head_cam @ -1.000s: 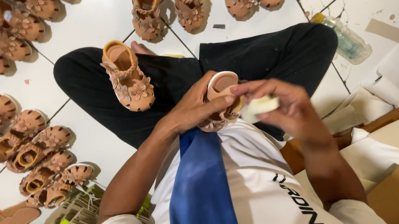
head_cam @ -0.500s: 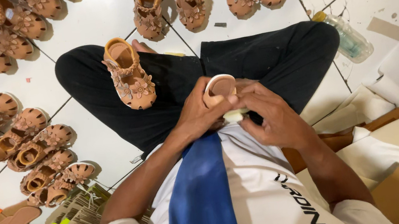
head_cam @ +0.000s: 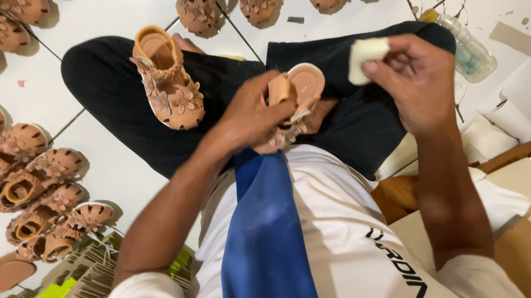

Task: The person sits on the floor surrounded by rows of sandals and cleans them one at a time, rubbing each sandal with a white sponge-like block, turning the sandal over to wipe different parts, then placing it back on the floor and picking up the next one.

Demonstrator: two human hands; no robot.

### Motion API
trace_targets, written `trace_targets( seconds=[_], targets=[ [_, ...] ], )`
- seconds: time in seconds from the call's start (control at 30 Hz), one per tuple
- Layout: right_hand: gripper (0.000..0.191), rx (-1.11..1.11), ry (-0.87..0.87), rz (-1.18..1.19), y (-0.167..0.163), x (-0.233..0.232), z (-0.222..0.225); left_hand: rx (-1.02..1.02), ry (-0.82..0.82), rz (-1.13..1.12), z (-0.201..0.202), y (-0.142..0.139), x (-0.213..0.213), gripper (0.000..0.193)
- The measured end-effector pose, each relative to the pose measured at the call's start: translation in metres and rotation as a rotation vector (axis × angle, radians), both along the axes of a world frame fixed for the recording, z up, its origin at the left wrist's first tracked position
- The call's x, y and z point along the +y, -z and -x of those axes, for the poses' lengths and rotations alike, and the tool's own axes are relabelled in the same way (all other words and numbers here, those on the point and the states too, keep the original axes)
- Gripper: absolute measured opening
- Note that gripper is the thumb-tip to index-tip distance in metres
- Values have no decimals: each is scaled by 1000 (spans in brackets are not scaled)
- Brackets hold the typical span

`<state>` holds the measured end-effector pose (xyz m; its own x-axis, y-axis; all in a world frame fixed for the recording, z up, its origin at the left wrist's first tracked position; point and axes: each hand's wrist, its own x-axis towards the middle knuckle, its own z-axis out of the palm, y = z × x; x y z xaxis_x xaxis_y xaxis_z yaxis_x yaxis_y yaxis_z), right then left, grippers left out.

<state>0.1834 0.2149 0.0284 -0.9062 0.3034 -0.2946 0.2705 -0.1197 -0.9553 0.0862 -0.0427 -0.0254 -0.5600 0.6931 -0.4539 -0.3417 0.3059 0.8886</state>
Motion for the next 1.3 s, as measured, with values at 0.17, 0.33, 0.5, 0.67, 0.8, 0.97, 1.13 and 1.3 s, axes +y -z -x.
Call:
trace_targets(
  seconds=[0.17,0.33,0.5,0.67,0.8,0.97,1.13,1.3],
  targets=[
    [20,-46,-154,-21,-7,-11,32,-15,109,124,26,-21,2,29],
    [22,-39,-311,-179,-15,-27,51,44,121,78,34,-33,2,33],
    [12,66,-503,-707,-25,-37,50,51,97,174,33,-39,2,39],
    [15,146,-493,-766,-35,-43,44,176,132,142,32,-41,-1,40],
    [15,200,-515,-878,-39,-48,45,100,105,186,35,-40,-2,37],
    [15,167,-452,-827,-33,-56,49,241,171,182,35,-39,2,35],
    [13,71,-592,-848,-37,-31,36,80,34,75,38,-38,-10,33],
    [12,79,-311,-478,-29,-29,30,82,41,71,39,-36,-15,35]
  ],
)
